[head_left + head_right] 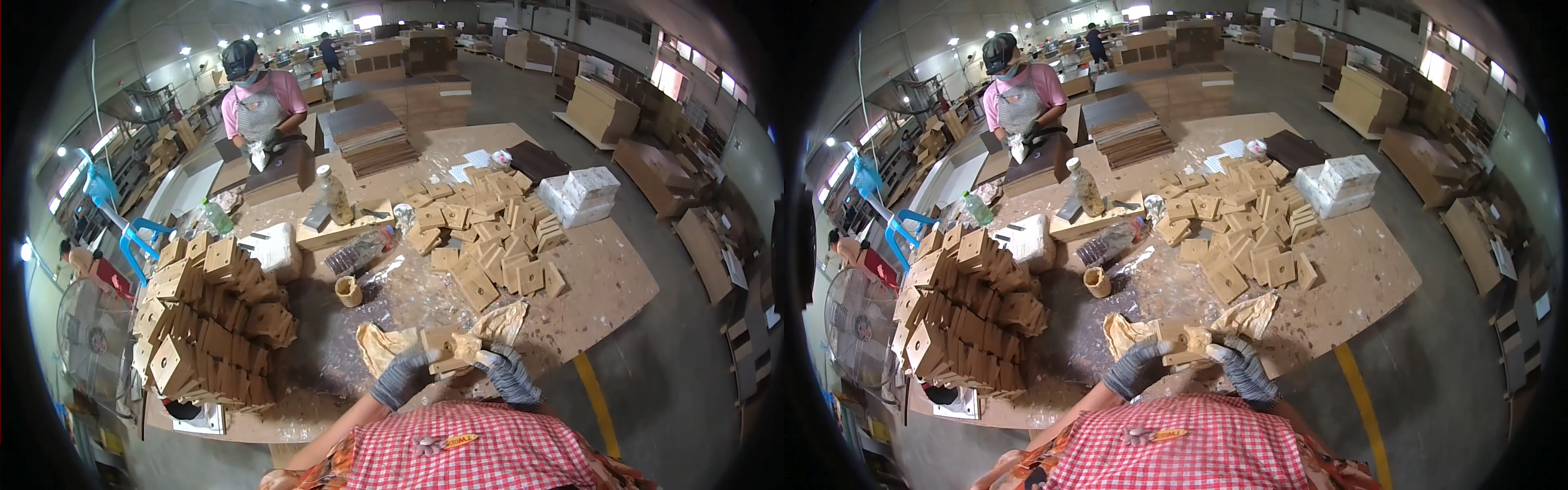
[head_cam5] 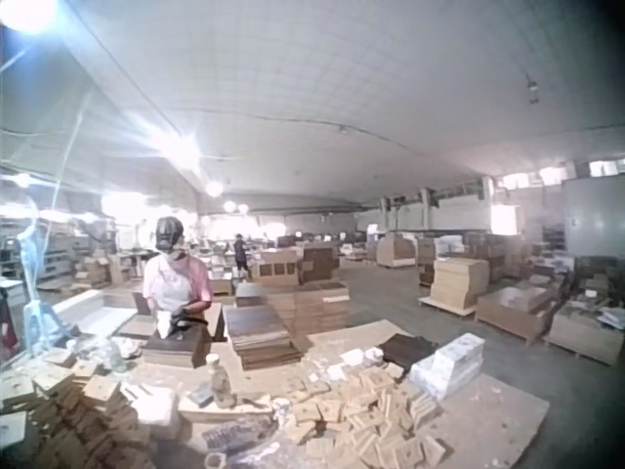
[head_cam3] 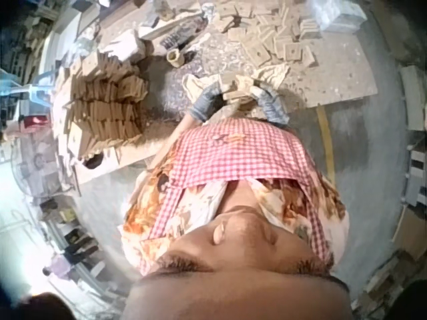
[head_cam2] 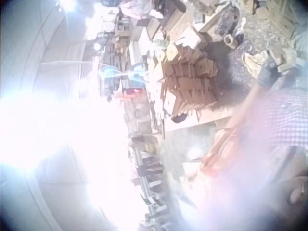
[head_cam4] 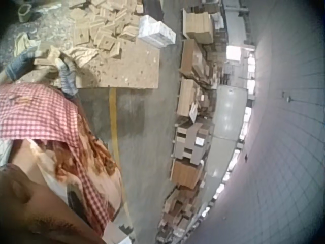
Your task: The person handles and stacks small wooden components by hand on a workbench, using a small brush to apply a substance to the surfaces of the pieces.
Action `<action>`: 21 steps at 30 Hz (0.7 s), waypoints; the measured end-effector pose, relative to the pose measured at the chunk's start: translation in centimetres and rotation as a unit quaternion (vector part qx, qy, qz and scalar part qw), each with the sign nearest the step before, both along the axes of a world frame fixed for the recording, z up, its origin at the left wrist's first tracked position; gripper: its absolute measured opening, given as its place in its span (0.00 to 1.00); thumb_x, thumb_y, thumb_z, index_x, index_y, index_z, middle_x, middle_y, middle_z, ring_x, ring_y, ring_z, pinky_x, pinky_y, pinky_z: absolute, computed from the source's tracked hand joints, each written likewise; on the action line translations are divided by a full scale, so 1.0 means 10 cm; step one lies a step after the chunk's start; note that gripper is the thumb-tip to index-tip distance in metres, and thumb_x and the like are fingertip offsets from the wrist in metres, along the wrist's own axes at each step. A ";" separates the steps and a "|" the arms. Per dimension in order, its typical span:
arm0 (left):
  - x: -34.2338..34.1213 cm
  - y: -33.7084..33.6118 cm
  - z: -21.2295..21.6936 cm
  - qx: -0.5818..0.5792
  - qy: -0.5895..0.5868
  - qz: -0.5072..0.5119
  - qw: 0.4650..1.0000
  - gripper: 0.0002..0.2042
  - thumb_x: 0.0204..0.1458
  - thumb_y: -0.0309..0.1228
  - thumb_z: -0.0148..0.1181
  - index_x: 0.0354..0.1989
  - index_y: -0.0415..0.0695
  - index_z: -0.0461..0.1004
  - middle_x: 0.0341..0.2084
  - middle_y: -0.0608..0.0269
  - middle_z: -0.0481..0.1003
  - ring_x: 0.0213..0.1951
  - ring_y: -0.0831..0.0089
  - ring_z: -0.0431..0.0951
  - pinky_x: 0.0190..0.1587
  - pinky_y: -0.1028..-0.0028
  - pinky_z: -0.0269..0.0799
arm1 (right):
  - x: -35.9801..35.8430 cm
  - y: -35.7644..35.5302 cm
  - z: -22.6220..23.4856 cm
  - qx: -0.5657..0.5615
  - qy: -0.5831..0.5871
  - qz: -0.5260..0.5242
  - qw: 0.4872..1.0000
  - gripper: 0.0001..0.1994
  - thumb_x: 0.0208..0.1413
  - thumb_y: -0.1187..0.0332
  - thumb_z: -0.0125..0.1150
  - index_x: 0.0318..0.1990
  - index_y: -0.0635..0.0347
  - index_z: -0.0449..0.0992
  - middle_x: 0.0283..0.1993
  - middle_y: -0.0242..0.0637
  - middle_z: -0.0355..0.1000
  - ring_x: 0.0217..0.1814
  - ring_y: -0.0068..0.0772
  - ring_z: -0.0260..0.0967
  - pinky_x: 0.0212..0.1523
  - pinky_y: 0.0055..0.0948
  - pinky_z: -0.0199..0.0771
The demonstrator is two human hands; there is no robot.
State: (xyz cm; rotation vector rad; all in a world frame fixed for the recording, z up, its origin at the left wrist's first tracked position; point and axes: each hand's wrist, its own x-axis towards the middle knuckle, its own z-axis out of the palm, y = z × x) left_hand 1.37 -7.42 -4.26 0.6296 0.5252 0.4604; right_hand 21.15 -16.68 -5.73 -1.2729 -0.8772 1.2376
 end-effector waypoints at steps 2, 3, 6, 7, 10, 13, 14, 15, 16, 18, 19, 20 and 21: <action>-0.07 -0.06 -0.01 -0.007 0.023 0.027 0.999 0.26 0.48 0.37 0.61 0.53 0.37 0.64 0.47 0.57 0.71 0.48 0.67 0.71 0.53 0.69 0.67 | 0.01 0.08 -0.05 -0.007 -0.043 0.043 0.998 0.16 0.58 0.67 0.52 0.51 0.65 0.69 0.47 0.34 0.69 0.47 0.24 0.66 0.50 0.24 0.67; -0.10 -0.02 -0.16 -0.002 0.020 0.002 1.000 0.24 0.48 0.36 0.61 0.52 0.37 0.66 0.44 0.57 0.72 0.47 0.68 0.72 0.53 0.69 0.67 | 0.00 0.11 -0.02 0.017 -0.035 0.054 0.998 0.16 0.58 0.68 0.52 0.51 0.66 0.69 0.47 0.35 0.69 0.47 0.24 0.66 0.51 0.24 0.68; -0.11 -0.08 -0.36 0.028 0.022 -0.005 0.999 0.20 0.49 0.33 0.60 0.48 0.37 0.69 0.40 0.56 0.75 0.45 0.68 0.74 0.52 0.72 0.68 | 0.07 0.13 -0.07 0.039 0.038 0.088 0.995 0.16 0.58 0.69 0.52 0.51 0.66 0.69 0.48 0.35 0.68 0.47 0.24 0.66 0.51 0.23 0.68; -0.04 -0.08 -0.29 0.029 0.044 0.017 0.998 0.17 0.50 0.33 0.59 0.46 0.36 0.70 0.38 0.58 0.75 0.40 0.71 0.75 0.45 0.74 0.70 | 0.11 0.19 -0.03 0.040 0.100 0.099 0.989 0.16 0.57 0.69 0.52 0.51 0.67 0.68 0.48 0.36 0.68 0.47 0.24 0.67 0.51 0.23 0.68; 0.07 -0.03 -0.43 0.129 0.075 0.049 0.988 0.17 0.52 0.35 0.58 0.46 0.37 0.71 0.34 0.63 0.75 0.33 0.77 0.74 0.36 0.76 0.71 | 0.18 0.30 0.22 -0.016 -0.206 0.098 0.974 0.16 0.56 0.71 0.53 0.52 0.65 0.68 0.48 0.36 0.69 0.48 0.24 0.67 0.51 0.22 0.68; 0.14 -0.19 -0.02 0.188 0.164 0.094 0.964 0.20 0.52 0.37 0.58 0.49 0.36 0.69 0.38 0.60 0.75 0.35 0.77 0.75 0.35 0.78 0.71 | 0.19 0.34 0.40 0.050 -0.058 0.097 0.992 0.16 0.54 0.73 0.55 0.51 0.63 0.70 0.46 0.34 0.70 0.47 0.25 0.68 0.50 0.23 0.69; 0.15 -0.20 0.03 0.186 0.168 0.096 0.963 0.20 0.52 0.37 0.58 0.49 0.36 0.69 0.38 0.60 0.75 0.35 0.77 0.75 0.35 0.78 0.71 | 0.17 0.37 0.58 0.106 0.021 0.107 0.988 0.16 0.53 0.73 0.56 0.50 0.63 0.70 0.46 0.34 0.71 0.47 0.25 0.68 0.49 0.23 0.69; 0.17 -0.19 0.05 0.214 0.185 0.102 0.954 0.20 0.52 0.37 0.58 0.50 0.37 0.69 0.36 0.62 0.75 0.35 0.78 0.74 0.35 0.78 0.71 | 0.10 0.38 0.73 0.123 0.062 0.130 0.982 0.17 0.51 0.71 0.60 0.50 0.61 0.72 0.47 0.34 0.69 0.47 0.28 0.68 0.51 0.25 0.68; 0.20 -0.21 0.08 0.242 0.202 0.107 0.943 0.19 0.53 0.37 0.57 0.50 0.38 0.68 0.35 0.63 0.74 0.35 0.78 0.73 0.36 0.78 0.70 | 0.08 0.39 0.71 0.122 0.065 0.132 0.982 0.17 0.51 0.71 0.60 0.50 0.61 0.72 0.47 0.34 0.69 0.47 0.28 0.68 0.51 0.25 0.68; 0.25 -0.22 0.04 0.270 0.207 0.099 0.935 0.19 0.53 0.35 0.57 0.50 0.38 0.68 0.35 0.63 0.75 0.35 0.78 0.73 0.37 0.78 0.70 | 0.07 0.41 0.66 0.220 -0.050 0.163 0.961 0.18 0.50 0.69 0.62 0.50 0.58 0.72 0.48 0.37 0.67 0.50 0.32 0.67 0.53 0.27 0.66; 0.29 -0.22 0.05 0.277 0.248 0.089 0.924 0.18 0.53 0.35 0.56 0.50 0.39 0.69 0.35 0.62 0.75 0.35 0.77 0.73 0.37 0.77 0.70 | 0.09 0.42 0.69 0.245 -0.205 0.176 0.931 0.18 0.49 0.68 0.62 0.50 0.55 0.73 0.48 0.39 0.65 0.51 0.35 0.65 0.53 0.31 0.65; 0.33 -0.22 0.08 0.284 0.288 0.079 0.911 0.17 0.53 0.34 0.56 0.49 0.39 0.69 0.35 0.62 0.75 0.35 0.77 0.73 0.38 0.76 0.71 | 0.10 0.41 0.70 0.245 -0.202 0.179 0.931 0.18 0.49 0.68 0.62 0.50 0.55 0.73 0.48 0.39 0.65 0.51 0.35 0.65 0.53 0.31 0.65; 0.37 -0.25 0.14 0.247 0.282 0.091 0.923 0.18 0.52 0.32 0.57 0.50 0.40 0.68 0.38 0.62 0.74 0.38 0.76 0.72 0.42 0.76 0.69 | 0.10 0.41 0.70 0.288 -0.286 0.170 0.898 0.18 0.49 0.68 0.62 0.50 0.55 0.73 0.47 0.39 0.65 0.51 0.37 0.64 0.52 0.32 0.65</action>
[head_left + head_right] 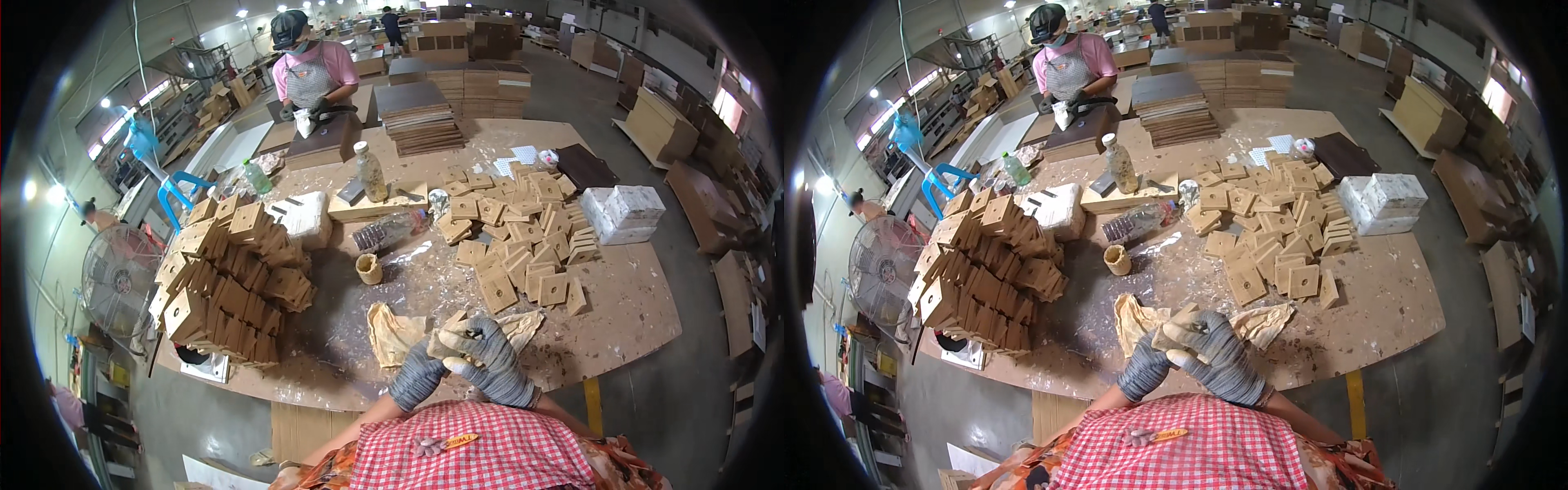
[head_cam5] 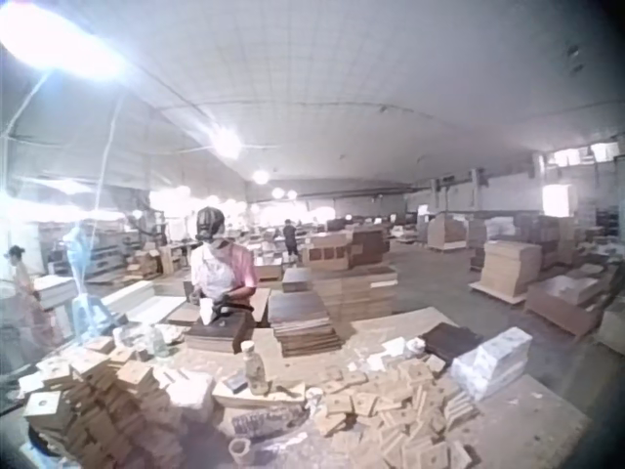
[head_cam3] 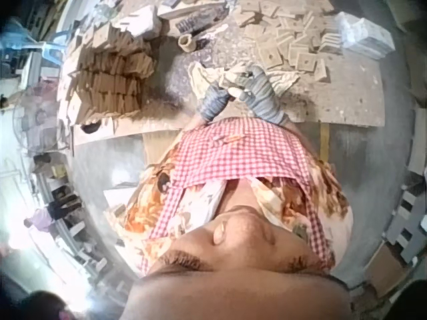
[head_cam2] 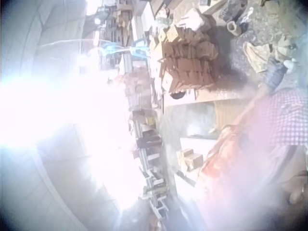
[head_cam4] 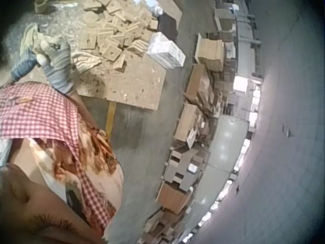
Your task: The person handles and stacks small wooden components by hand on a workbench, using a small brush to apply a substance to the surfaces of the pieces.
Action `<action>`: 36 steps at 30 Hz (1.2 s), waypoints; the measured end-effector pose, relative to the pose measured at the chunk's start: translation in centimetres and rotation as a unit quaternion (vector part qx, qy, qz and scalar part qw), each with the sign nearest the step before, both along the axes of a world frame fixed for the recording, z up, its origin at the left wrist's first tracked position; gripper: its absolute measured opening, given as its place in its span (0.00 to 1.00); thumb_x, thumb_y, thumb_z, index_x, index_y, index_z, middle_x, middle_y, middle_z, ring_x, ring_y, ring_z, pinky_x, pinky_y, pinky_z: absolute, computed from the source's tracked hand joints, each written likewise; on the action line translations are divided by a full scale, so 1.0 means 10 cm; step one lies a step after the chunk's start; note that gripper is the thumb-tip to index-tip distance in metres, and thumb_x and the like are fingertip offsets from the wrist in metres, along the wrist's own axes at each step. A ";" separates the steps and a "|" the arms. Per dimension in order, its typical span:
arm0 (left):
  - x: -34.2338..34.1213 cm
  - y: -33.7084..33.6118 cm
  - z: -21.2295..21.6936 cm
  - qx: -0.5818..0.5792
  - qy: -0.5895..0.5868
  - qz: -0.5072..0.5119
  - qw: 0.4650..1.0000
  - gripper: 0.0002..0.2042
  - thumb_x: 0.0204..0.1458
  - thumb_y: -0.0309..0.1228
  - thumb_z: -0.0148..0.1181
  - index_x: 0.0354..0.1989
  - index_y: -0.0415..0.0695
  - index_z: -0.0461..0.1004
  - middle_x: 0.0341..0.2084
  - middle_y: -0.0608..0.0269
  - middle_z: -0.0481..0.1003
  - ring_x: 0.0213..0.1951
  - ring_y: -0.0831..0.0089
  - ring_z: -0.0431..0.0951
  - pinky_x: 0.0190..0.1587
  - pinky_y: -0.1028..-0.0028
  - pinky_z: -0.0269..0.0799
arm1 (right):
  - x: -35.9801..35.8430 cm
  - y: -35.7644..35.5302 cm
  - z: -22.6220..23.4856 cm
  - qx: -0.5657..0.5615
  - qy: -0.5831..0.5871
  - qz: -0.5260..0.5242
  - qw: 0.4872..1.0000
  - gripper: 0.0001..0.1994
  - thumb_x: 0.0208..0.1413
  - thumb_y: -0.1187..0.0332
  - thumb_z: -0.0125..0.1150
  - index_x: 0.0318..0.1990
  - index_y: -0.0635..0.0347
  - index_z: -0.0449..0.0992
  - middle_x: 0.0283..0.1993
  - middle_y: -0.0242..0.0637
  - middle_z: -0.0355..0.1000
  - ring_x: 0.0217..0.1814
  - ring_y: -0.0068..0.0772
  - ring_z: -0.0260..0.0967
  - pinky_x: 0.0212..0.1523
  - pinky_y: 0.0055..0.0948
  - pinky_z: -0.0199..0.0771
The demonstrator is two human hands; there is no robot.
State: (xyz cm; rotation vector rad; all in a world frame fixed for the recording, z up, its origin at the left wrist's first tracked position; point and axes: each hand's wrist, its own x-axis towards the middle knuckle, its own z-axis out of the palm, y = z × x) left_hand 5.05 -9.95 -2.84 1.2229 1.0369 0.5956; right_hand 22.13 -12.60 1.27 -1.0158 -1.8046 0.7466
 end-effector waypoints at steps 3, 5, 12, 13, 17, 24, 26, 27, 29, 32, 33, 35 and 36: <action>0.08 -0.11 0.04 0.032 -0.135 0.036 0.990 0.19 0.52 0.30 0.58 0.52 0.39 0.65 0.42 0.62 0.72 0.42 0.76 0.71 0.44 0.77 0.68 | 0.06 0.03 -0.03 0.073 -0.077 -0.012 0.994 0.18 0.50 0.67 0.61 0.50 0.55 0.73 0.47 0.40 0.65 0.49 0.40 0.62 0.50 0.33 0.65; 0.10 -0.14 0.01 0.011 -0.135 0.037 0.990 0.20 0.53 0.30 0.57 0.54 0.39 0.64 0.43 0.62 0.71 0.43 0.76 0.70 0.45 0.77 0.67 | 0.14 0.07 -0.06 0.002 -0.017 -0.014 1.000 0.18 0.50 0.66 0.61 0.50 0.56 0.73 0.46 0.40 0.63 0.49 0.39 0.62 0.50 0.32 0.65; 0.14 -0.30 0.04 -0.013 -0.122 0.099 0.987 0.23 0.49 0.33 0.60 0.52 0.36 0.66 0.37 0.64 0.74 0.37 0.79 0.72 0.38 0.78 0.69 | 0.43 0.23 -0.27 -0.081 0.022 -0.051 0.995 0.18 0.50 0.64 0.62 0.49 0.59 0.75 0.44 0.39 0.60 0.47 0.34 0.61 0.49 0.29 0.64; 0.11 -0.30 0.03 -0.034 -0.117 0.097 0.988 0.24 0.48 0.34 0.61 0.52 0.35 0.66 0.38 0.63 0.74 0.38 0.77 0.73 0.39 0.77 0.70 | 0.45 0.25 -0.21 -0.099 0.047 -0.045 0.993 0.19 0.49 0.64 0.62 0.49 0.59 0.75 0.43 0.38 0.61 0.46 0.34 0.61 0.49 0.28 0.64; 0.09 -0.36 0.12 -0.108 -0.198 0.145 0.963 0.26 0.46 0.34 0.62 0.52 0.34 0.66 0.40 0.56 0.74 0.43 0.69 0.75 0.45 0.72 0.73 | 0.54 0.29 -0.12 -0.216 0.221 0.026 0.951 0.16 0.51 0.66 0.61 0.48 0.60 0.74 0.47 0.37 0.65 0.50 0.29 0.64 0.52 0.26 0.64; 0.09 -0.35 0.26 -0.085 -0.221 0.205 0.950 0.24 0.48 0.34 0.61 0.52 0.36 0.66 0.42 0.57 0.73 0.43 0.70 0.75 0.46 0.73 0.72 | 0.35 0.34 -0.17 -0.131 0.156 0.099 0.974 0.16 0.52 0.69 0.60 0.50 0.61 0.73 0.50 0.37 0.64 0.54 0.31 0.63 0.55 0.27 0.63; 0.05 -0.28 0.28 -0.071 -0.280 0.230 0.929 0.25 0.48 0.33 0.61 0.53 0.35 0.64 0.43 0.56 0.72 0.44 0.69 0.74 0.48 0.72 0.72 | 0.32 0.37 -0.17 -0.085 0.104 0.107 0.985 0.18 0.50 0.68 0.61 0.50 0.61 0.73 0.50 0.38 0.64 0.53 0.34 0.63 0.56 0.29 0.63; 0.03 -0.26 0.31 -0.072 -0.278 0.230 0.930 0.25 0.48 0.33 0.61 0.53 0.35 0.64 0.43 0.56 0.72 0.44 0.69 0.74 0.48 0.72 0.72 | 0.32 0.35 -0.17 -0.087 0.106 0.106 0.985 0.18 0.50 0.68 0.61 0.50 0.61 0.73 0.50 0.38 0.64 0.53 0.34 0.63 0.56 0.29 0.63; -0.06 -0.23 0.38 -0.053 -0.289 0.270 0.917 0.26 0.48 0.33 0.61 0.54 0.35 0.62 0.44 0.55 0.71 0.46 0.67 0.74 0.47 0.70 0.73 | 0.31 0.31 -0.19 -0.025 0.003 0.112 0.993 0.17 0.51 0.71 0.60 0.50 0.61 0.72 0.51 0.37 0.62 0.55 0.33 0.64 0.56 0.28 0.64; -0.22 -0.17 0.28 -0.055 -0.288 0.292 0.910 0.27 0.48 0.36 0.61 0.55 0.35 0.62 0.44 0.55 0.70 0.47 0.64 0.73 0.47 0.67 0.74 | 0.24 0.26 -0.26 -0.056 0.022 0.123 0.991 0.18 0.50 0.70 0.60 0.50 0.58 0.72 0.53 0.39 0.61 0.55 0.34 0.63 0.55 0.29 0.64; -0.24 -0.18 0.29 -0.049 -0.284 0.302 0.909 0.27 0.50 0.38 0.60 0.54 0.36 0.62 0.44 0.55 0.70 0.47 0.64 0.72 0.46 0.66 0.74 | 0.22 0.24 -0.22 -0.047 0.008 0.114 0.992 0.18 0.50 0.69 0.60 0.50 0.58 0.72 0.53 0.39 0.60 0.56 0.35 0.62 0.56 0.29 0.64; -0.30 -0.16 0.27 -0.057 -0.313 0.320 0.892 0.26 0.51 0.42 0.57 0.53 0.35 0.63 0.43 0.55 0.71 0.44 0.65 0.74 0.42 0.68 0.75 | 0.08 0.23 -0.16 -0.061 0.032 0.114 0.991 0.17 0.50 0.69 0.61 0.49 0.61 0.72 0.52 0.39 0.62 0.56 0.36 0.60 0.58 0.29 0.61; -0.33 -0.15 0.26 -0.067 -0.342 0.333 0.876 0.26 0.53 0.46 0.54 0.52 0.35 0.64 0.42 0.55 0.71 0.41 0.66 0.76 0.38 0.70 0.76 | 0.00 0.25 -0.13 -0.051 0.014 0.096 0.994 0.17 0.50 0.70 0.61 0.49 0.61 0.72 0.52 0.39 0.62 0.56 0.35 0.60 0.58 0.29 0.61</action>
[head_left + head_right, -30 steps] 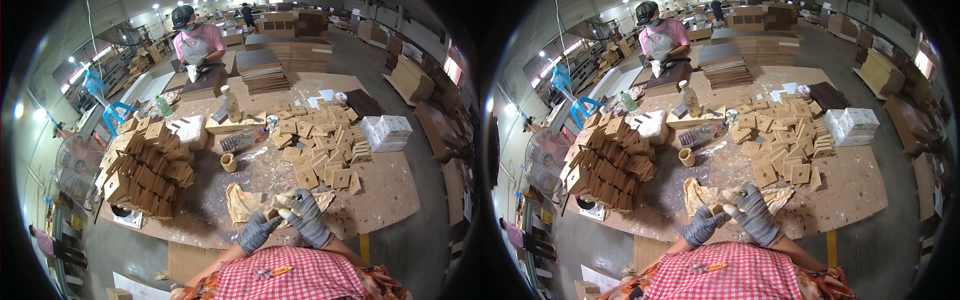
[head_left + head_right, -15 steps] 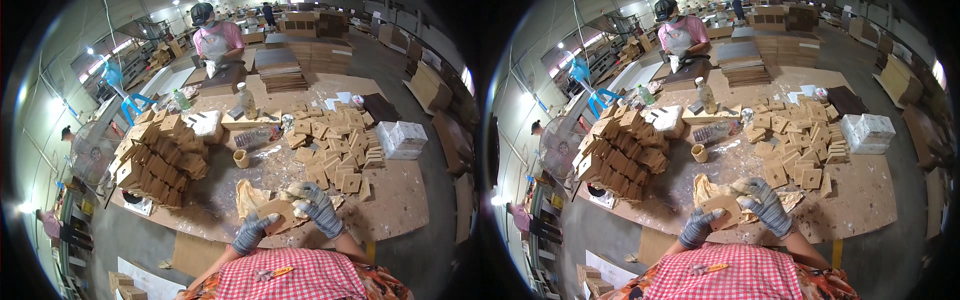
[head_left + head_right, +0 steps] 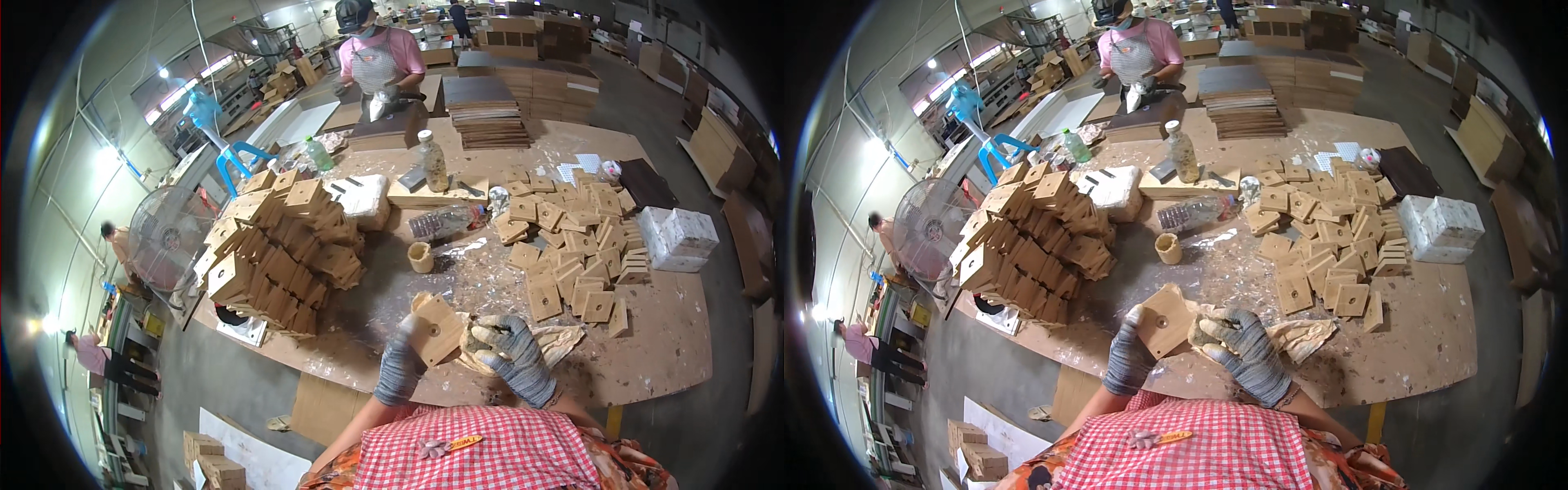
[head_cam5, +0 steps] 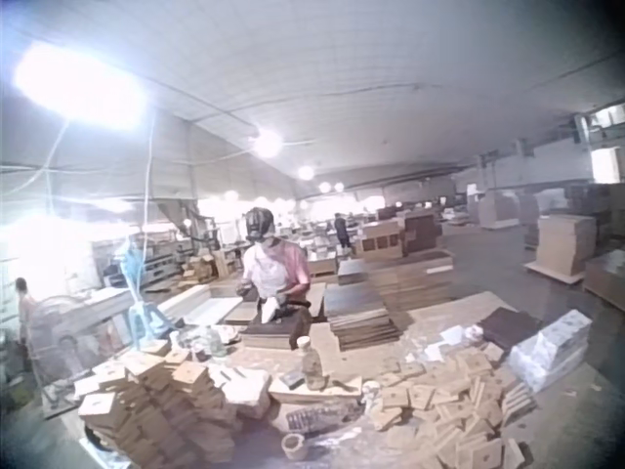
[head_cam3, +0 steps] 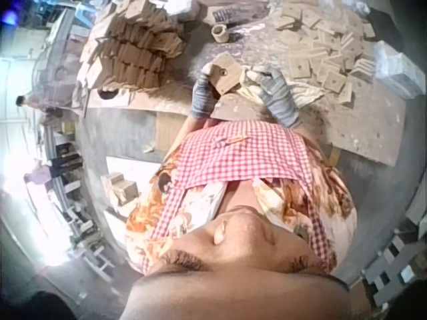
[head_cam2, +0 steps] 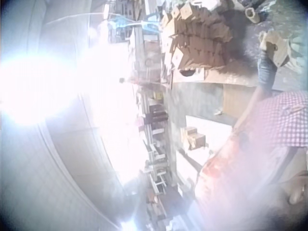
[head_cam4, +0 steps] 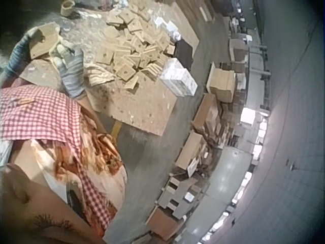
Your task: The person handles and stacks small wooden components by hand on a workbench, using a small brush to apply a substance to the surfaces of the pieces.
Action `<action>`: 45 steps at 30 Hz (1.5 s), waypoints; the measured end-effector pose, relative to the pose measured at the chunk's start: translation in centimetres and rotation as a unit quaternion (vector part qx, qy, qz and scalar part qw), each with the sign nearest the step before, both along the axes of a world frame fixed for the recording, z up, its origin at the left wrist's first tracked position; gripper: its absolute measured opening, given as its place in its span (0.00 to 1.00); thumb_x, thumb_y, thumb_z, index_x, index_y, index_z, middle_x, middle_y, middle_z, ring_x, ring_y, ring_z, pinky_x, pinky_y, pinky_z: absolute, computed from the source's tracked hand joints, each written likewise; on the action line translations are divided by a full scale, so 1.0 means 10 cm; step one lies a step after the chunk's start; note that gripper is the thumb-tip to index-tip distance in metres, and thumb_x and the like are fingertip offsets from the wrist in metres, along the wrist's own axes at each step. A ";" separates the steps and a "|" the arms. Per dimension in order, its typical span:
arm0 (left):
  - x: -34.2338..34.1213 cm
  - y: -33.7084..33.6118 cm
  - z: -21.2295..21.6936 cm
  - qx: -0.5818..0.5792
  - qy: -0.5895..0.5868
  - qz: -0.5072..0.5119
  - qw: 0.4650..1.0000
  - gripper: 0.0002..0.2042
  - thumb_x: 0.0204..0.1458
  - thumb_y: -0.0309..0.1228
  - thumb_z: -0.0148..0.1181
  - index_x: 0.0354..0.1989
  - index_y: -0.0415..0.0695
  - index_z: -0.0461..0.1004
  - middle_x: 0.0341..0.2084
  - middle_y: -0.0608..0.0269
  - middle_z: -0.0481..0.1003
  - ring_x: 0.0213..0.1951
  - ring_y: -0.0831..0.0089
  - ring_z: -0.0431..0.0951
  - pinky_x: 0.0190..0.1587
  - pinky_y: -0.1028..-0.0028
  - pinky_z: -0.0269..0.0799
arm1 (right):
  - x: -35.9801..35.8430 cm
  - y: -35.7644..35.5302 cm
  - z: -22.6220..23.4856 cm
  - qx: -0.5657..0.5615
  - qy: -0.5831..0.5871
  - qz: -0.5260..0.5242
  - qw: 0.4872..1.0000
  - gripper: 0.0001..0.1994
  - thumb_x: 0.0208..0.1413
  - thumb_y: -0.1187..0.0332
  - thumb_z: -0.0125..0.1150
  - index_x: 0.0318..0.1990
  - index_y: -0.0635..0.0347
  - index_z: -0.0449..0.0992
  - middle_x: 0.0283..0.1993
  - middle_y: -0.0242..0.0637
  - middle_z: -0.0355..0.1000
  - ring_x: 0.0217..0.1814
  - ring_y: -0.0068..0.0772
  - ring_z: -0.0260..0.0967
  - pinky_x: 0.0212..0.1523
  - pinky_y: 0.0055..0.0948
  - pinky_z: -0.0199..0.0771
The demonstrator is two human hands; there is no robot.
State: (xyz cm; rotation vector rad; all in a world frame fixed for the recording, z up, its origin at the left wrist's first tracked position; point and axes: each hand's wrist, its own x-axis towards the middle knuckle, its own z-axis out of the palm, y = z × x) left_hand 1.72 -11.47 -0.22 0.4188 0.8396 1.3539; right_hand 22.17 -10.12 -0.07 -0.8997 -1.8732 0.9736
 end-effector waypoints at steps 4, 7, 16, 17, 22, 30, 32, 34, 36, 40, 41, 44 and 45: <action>-0.20 0.07 -0.23 0.005 0.284 0.014 0.959 0.28 0.55 0.53 0.44 0.43 0.35 0.71 0.27 0.55 0.74 0.16 0.73 0.72 0.16 0.79 0.66 | -0.23 0.07 -0.06 0.043 -0.027 -0.030 0.998 0.17 0.49 0.73 0.61 0.49 0.62 0.73 0.52 0.38 0.62 0.55 0.34 0.60 0.57 0.28 0.62; -0.25 0.06 -0.20 -0.035 0.330 0.020 0.943 0.27 0.56 0.54 0.43 0.38 0.37 0.73 0.14 0.60 0.70 0.13 0.75 0.69 0.16 0.79 0.63 | -0.41 0.03 -0.19 -0.006 0.104 0.006 0.995 0.18 0.49 0.72 0.61 0.50 0.59 0.73 0.51 0.39 0.63 0.53 0.36 0.61 0.56 0.28 0.62; -0.29 -0.01 -0.10 -0.026 0.346 0.083 0.934 0.29 0.53 0.58 0.46 0.26 0.39 0.72 0.07 0.62 0.66 0.12 0.75 0.67 0.19 0.76 0.63 | -0.55 0.02 -0.25 0.148 -0.041 0.074 0.985 0.21 0.48 0.68 0.64 0.53 0.54 0.72 0.50 0.38 0.63 0.52 0.37 0.62 0.52 0.32 0.65; -0.29 -0.01 -0.08 -0.036 0.335 0.080 0.938 0.29 0.52 0.58 0.47 0.26 0.39 0.72 0.07 0.62 0.66 0.12 0.75 0.67 0.19 0.76 0.63 | -0.55 0.02 -0.23 0.116 -0.021 0.055 0.991 0.21 0.48 0.68 0.64 0.52 0.54 0.72 0.50 0.38 0.63 0.52 0.36 0.61 0.53 0.32 0.64; -0.36 -0.03 -0.14 -0.033 0.295 0.045 0.954 0.29 0.52 0.58 0.48 0.30 0.38 0.73 0.08 0.62 0.67 0.13 0.76 0.68 0.19 0.78 0.62 | -0.45 0.18 -0.09 0.075 -0.012 -0.042 0.996 0.19 0.49 0.70 0.61 0.51 0.59 0.72 0.49 0.39 0.61 0.52 0.34 0.60 0.55 0.28 0.61; -0.47 -0.04 -0.17 0.065 0.315 -0.035 0.946 0.21 0.50 0.38 0.60 0.48 0.36 0.69 0.33 0.57 0.75 0.33 0.72 0.76 0.31 0.76 0.74 | -0.33 0.29 -0.13 -0.039 0.087 -0.093 0.991 0.16 0.49 0.71 0.62 0.46 0.63 0.72 0.49 0.37 0.66 0.54 0.29 0.64 0.54 0.25 0.64; -0.41 0.00 -0.06 0.022 0.187 -0.026 0.982 0.21 0.49 0.34 0.60 0.48 0.34 0.68 0.36 0.55 0.74 0.36 0.69 0.76 0.35 0.73 0.75 | -0.36 0.27 -0.11 -0.029 0.096 -0.081 0.992 0.15 0.49 0.71 0.61 0.46 0.63 0.73 0.47 0.38 0.67 0.52 0.32 0.64 0.54 0.27 0.64; -0.39 0.01 -0.03 -0.023 0.057 -0.016 0.998 0.21 0.48 0.31 0.61 0.48 0.33 0.68 0.38 0.53 0.74 0.40 0.66 0.76 0.39 0.69 0.77 | -0.43 0.23 -0.13 -0.050 0.118 -0.049 0.991 0.16 0.48 0.70 0.61 0.46 0.61 0.73 0.46 0.39 0.68 0.49 0.35 0.65 0.53 0.29 0.65; -0.40 0.01 -0.08 -0.002 0.095 -0.058 0.994 0.22 0.48 0.33 0.61 0.48 0.33 0.67 0.42 0.51 0.73 0.41 0.61 0.76 0.41 0.63 0.77 | -0.45 0.27 -0.20 -0.035 0.090 -0.055 0.994 0.16 0.48 0.70 0.61 0.47 0.61 0.74 0.46 0.39 0.68 0.49 0.35 0.65 0.53 0.29 0.65; -0.41 0.06 -0.01 -0.051 0.101 -0.108 0.988 0.22 0.49 0.34 0.61 0.49 0.33 0.67 0.43 0.49 0.72 0.42 0.59 0.76 0.42 0.60 0.77 | -0.42 0.39 -0.19 0.034 0.026 -0.045 0.998 0.17 0.48 0.70 0.61 0.48 0.59 0.73 0.47 0.40 0.67 0.50 0.36 0.65 0.52 0.30 0.66; -0.39 0.06 0.01 -0.042 0.083 -0.076 0.993 0.23 0.49 0.37 0.61 0.49 0.33 0.67 0.40 0.51 0.73 0.39 0.60 0.76 0.40 0.64 0.78 | -0.42 0.40 -0.19 0.047 0.044 -0.034 0.997 0.17 0.49 0.70 0.62 0.48 0.59 0.73 0.48 0.39 0.67 0.50 0.36 0.65 0.52 0.30 0.66; -0.38 0.09 -0.04 -0.044 0.089 -0.016 0.995 0.22 0.52 0.40 0.57 0.49 0.34 0.67 0.41 0.53 0.73 0.41 0.62 0.76 0.39 0.64 0.78 | -0.44 0.29 -0.12 0.101 0.038 -0.017 0.994 0.19 0.47 0.70 0.64 0.49 0.58 0.73 0.48 0.39 0.66 0.50 0.36 0.65 0.53 0.30 0.67; -0.38 0.10 -0.08 -0.055 0.114 0.013 0.992 0.20 0.54 0.39 0.54 0.50 0.36 0.67 0.44 0.54 0.72 0.45 0.62 0.74 0.39 0.61 0.78 | -0.47 0.25 -0.19 0.101 0.038 -0.019 0.994 0.19 0.47 0.70 0.64 0.49 0.58 0.73 0.48 0.39 0.66 0.50 0.36 0.65 0.53 0.30 0.67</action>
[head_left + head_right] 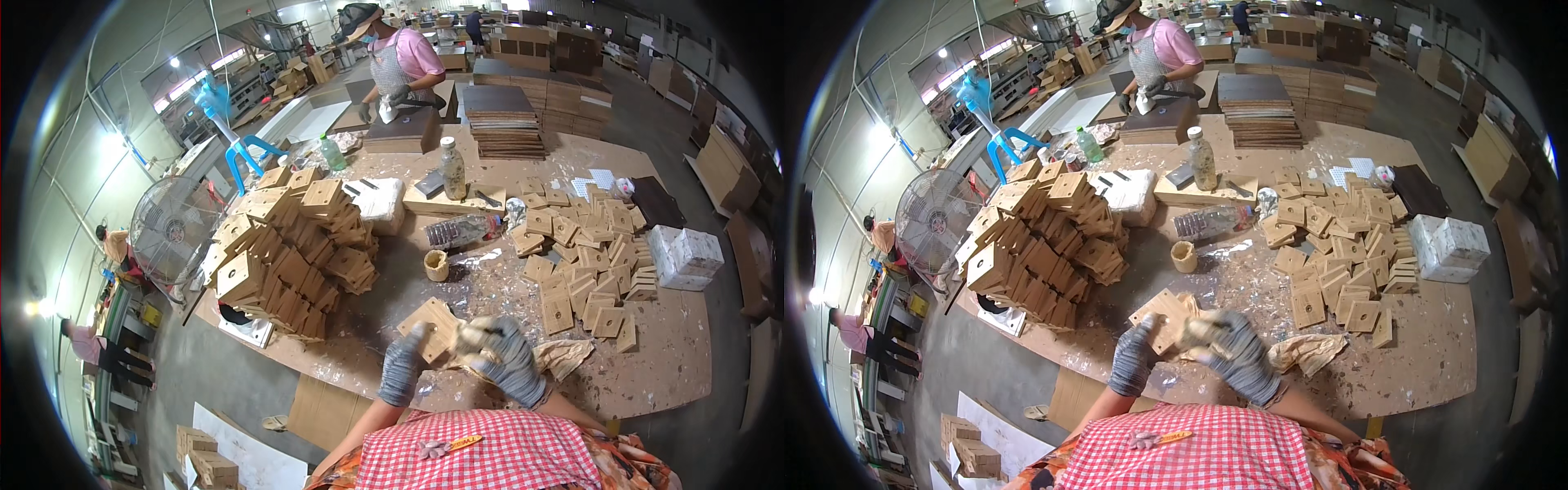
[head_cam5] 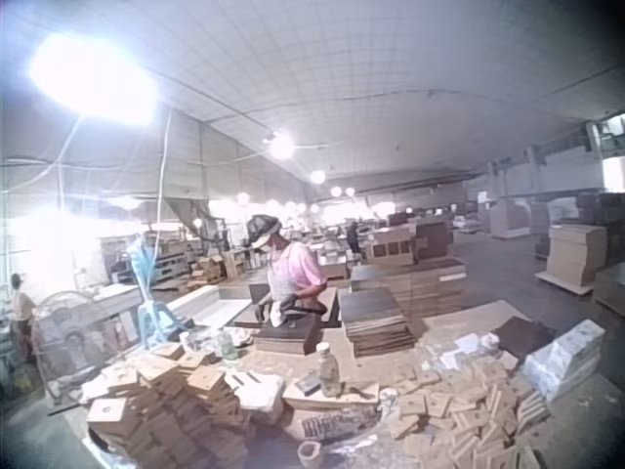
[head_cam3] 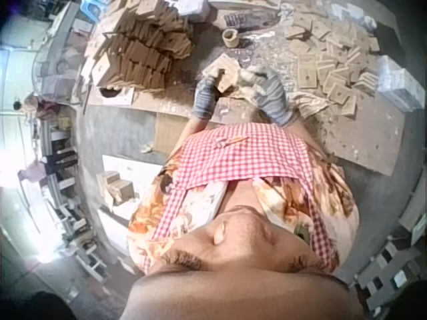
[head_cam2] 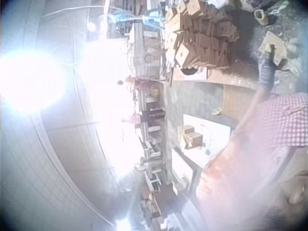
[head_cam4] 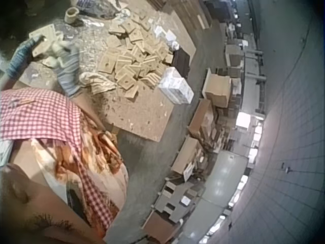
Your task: The person handles and stacks small wooden components by hand on a workbench, using a small brush to apply a substance to the surfaces of the pieces.
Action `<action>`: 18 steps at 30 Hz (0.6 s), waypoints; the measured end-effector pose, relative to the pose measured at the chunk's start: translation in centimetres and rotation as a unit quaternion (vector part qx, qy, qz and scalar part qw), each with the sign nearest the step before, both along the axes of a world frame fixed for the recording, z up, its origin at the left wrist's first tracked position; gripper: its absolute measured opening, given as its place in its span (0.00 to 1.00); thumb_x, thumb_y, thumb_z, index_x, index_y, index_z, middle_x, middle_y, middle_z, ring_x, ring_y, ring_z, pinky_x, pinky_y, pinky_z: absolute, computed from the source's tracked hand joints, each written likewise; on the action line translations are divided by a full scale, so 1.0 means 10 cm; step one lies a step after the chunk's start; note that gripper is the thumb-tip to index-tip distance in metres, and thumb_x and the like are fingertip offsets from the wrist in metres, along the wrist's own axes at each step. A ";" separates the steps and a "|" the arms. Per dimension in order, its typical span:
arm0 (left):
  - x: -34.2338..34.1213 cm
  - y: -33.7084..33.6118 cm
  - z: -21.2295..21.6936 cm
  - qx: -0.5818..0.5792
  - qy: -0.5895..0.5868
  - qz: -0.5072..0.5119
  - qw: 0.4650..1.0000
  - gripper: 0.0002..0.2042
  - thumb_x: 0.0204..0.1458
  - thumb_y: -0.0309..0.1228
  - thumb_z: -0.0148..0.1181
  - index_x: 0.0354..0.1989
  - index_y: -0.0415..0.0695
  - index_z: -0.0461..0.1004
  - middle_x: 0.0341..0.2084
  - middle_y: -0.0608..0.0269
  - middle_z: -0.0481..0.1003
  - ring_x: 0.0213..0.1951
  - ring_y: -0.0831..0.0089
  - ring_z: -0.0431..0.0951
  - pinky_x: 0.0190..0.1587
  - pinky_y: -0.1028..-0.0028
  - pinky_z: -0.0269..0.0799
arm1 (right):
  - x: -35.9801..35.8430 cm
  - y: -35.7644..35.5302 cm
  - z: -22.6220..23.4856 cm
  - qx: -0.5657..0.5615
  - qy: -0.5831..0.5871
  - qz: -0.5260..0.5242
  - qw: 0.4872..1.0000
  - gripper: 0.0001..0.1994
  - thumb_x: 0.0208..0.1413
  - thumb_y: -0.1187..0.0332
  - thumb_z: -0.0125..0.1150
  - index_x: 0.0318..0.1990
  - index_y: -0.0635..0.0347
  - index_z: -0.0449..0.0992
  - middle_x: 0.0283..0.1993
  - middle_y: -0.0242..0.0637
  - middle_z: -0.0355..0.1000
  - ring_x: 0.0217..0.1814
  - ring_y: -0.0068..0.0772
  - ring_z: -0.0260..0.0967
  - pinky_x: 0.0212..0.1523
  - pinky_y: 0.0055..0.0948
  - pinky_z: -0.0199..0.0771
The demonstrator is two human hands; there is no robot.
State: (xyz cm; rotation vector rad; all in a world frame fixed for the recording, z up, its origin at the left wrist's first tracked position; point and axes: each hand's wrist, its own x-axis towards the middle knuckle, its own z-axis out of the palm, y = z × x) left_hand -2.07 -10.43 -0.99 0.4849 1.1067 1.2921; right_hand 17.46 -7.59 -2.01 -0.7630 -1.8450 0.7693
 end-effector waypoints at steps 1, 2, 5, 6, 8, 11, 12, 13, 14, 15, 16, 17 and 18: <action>0.01 0.00 -0.05 0.024 0.095 0.003 0.995 0.20 0.58 0.41 0.48 0.49 0.36 0.69 0.42 0.58 0.74 0.43 0.69 0.74 0.37 0.69 0.75 | -0.06 -0.05 -0.13 -0.036 0.022 0.078 0.996 0.20 0.47 0.70 0.65 0.49 0.57 0.73 0.47 0.39 0.66 0.50 0.36 0.65 0.52 0.30 0.67; -0.01 0.00 -0.14 0.023 0.095 0.001 0.995 0.20 0.58 0.41 0.48 0.49 0.36 0.69 0.42 0.58 0.74 0.43 0.69 0.74 0.37 0.69 0.75 | -0.16 -0.09 -0.06 -0.072 0.044 0.155 0.984 0.21 0.46 0.71 0.66 0.50 0.55 0.73 0.47 0.39 0.66 0.50 0.36 0.65 0.51 0.30 0.68; 0.02 0.00 -0.25 0.087 0.340 0.062 0.934 0.18 0.60 0.42 0.45 0.45 0.39 0.72 0.32 0.63 0.75 0.35 0.76 0.71 0.37 0.79 0.66 | -0.21 -0.17 -0.01 -0.031 -0.011 0.126 0.992 0.22 0.46 0.71 0.66 0.51 0.53 0.72 0.47 0.40 0.66 0.49 0.36 0.65 0.48 0.31 0.70; 0.06 0.01 -0.28 0.088 0.340 0.060 0.934 0.18 0.60 0.42 0.45 0.45 0.39 0.72 0.32 0.63 0.75 0.35 0.76 0.71 0.37 0.79 0.66 | -0.21 -0.14 -0.09 0.133 -0.111 0.080 0.982 0.22 0.45 0.71 0.66 0.51 0.53 0.73 0.47 0.40 0.66 0.49 0.37 0.65 0.47 0.31 0.70; 0.10 0.06 -0.34 0.114 0.282 0.123 0.945 0.26 0.57 0.54 0.44 0.22 0.40 0.69 0.15 0.66 0.63 0.19 0.78 0.60 0.21 0.73 0.57 | -0.22 -0.15 -0.14 0.113 -0.089 0.076 0.987 0.22 0.44 0.71 0.67 0.51 0.53 0.73 0.46 0.40 0.65 0.47 0.39 0.66 0.46 0.31 0.70; 0.13 0.00 -0.15 0.018 0.232 0.092 0.968 0.27 0.56 0.56 0.44 0.21 0.41 0.69 0.12 0.65 0.64 0.14 0.79 0.63 0.17 0.77 0.59 | -0.19 -0.17 -0.11 -0.150 0.036 0.119 0.981 0.21 0.45 0.69 0.67 0.50 0.53 0.74 0.46 0.40 0.64 0.48 0.39 0.64 0.47 0.31 0.69; 0.10 0.01 -0.16 0.017 0.233 0.091 0.968 0.27 0.56 0.56 0.44 0.21 0.41 0.69 0.12 0.65 0.64 0.14 0.79 0.63 0.17 0.77 0.59 | -0.15 -0.13 -0.14 -0.062 -0.012 0.064 0.996 0.20 0.46 0.69 0.66 0.50 0.53 0.74 0.47 0.39 0.63 0.48 0.38 0.63 0.49 0.31 0.67; 0.05 0.00 -0.17 0.005 0.211 0.063 0.975 0.24 0.55 0.54 0.46 0.29 0.42 0.71 0.15 0.66 0.68 0.11 0.80 0.63 0.16 0.78 0.62 | -0.13 -0.11 -0.14 0.028 -0.061 0.009 0.998 0.20 0.47 0.68 0.65 0.50 0.53 0.74 0.48 0.38 0.63 0.49 0.36 0.62 0.50 0.31 0.65; 0.01 0.00 -0.17 -0.007 0.189 0.035 0.981 0.22 0.55 0.53 0.48 0.37 0.43 0.72 0.19 0.67 0.71 0.09 0.81 0.63 0.15 0.80 0.64 | -0.15 -0.11 -0.14 0.027 -0.061 0.010 0.998 0.20 0.47 0.68 0.65 0.50 0.53 0.74 0.48 0.38 0.63 0.49 0.36 0.62 0.50 0.31 0.65; 0.01 -0.01 -0.15 -0.007 0.189 0.035 0.981 0.22 0.55 0.53 0.48 0.37 0.43 0.72 0.19 0.67 0.71 0.09 0.81 0.63 0.15 0.80 0.64 | -0.17 -0.11 -0.13 -0.082 0.031 0.017 0.996 0.19 0.48 0.68 0.64 0.50 0.53 0.74 0.48 0.37 0.62 0.49 0.35 0.61 0.52 0.31 0.64; 0.02 0.00 -0.11 -0.012 0.193 0.034 0.981 0.22 0.55 0.52 0.48 0.36 0.44 0.72 0.17 0.67 0.71 0.08 0.81 0.61 0.14 0.80 0.63 | -0.18 -0.10 -0.12 -0.189 0.121 0.023 0.974 0.18 0.49 0.68 0.64 0.50 0.54 0.74 0.48 0.36 0.62 0.50 0.34 0.61 0.53 0.30 0.62; 0.02 0.00 -0.09 -0.016 0.196 0.033 0.980 0.21 0.56 0.52 0.48 0.35 0.44 0.72 0.16 0.67 0.70 0.06 0.80 0.59 0.14 0.81 0.63 | -0.14 -0.08 -0.03 -0.145 0.059 -0.012 0.988 0.19 0.48 0.68 0.64 0.50 0.54 0.74 0.48 0.36 0.62 0.50 0.35 0.61 0.53 0.29 0.61; 0.02 0.00 -0.10 -0.016 0.196 0.033 0.980 0.21 0.56 0.52 0.48 0.35 0.44 0.72 0.16 0.67 0.70 0.06 0.80 0.59 0.14 0.81 0.63 | -0.10 -0.04 -0.03 -0.145 0.059 -0.013 0.988 0.19 0.48 0.68 0.64 0.50 0.54 0.74 0.48 0.36 0.62 0.50 0.35 0.61 0.53 0.29 0.61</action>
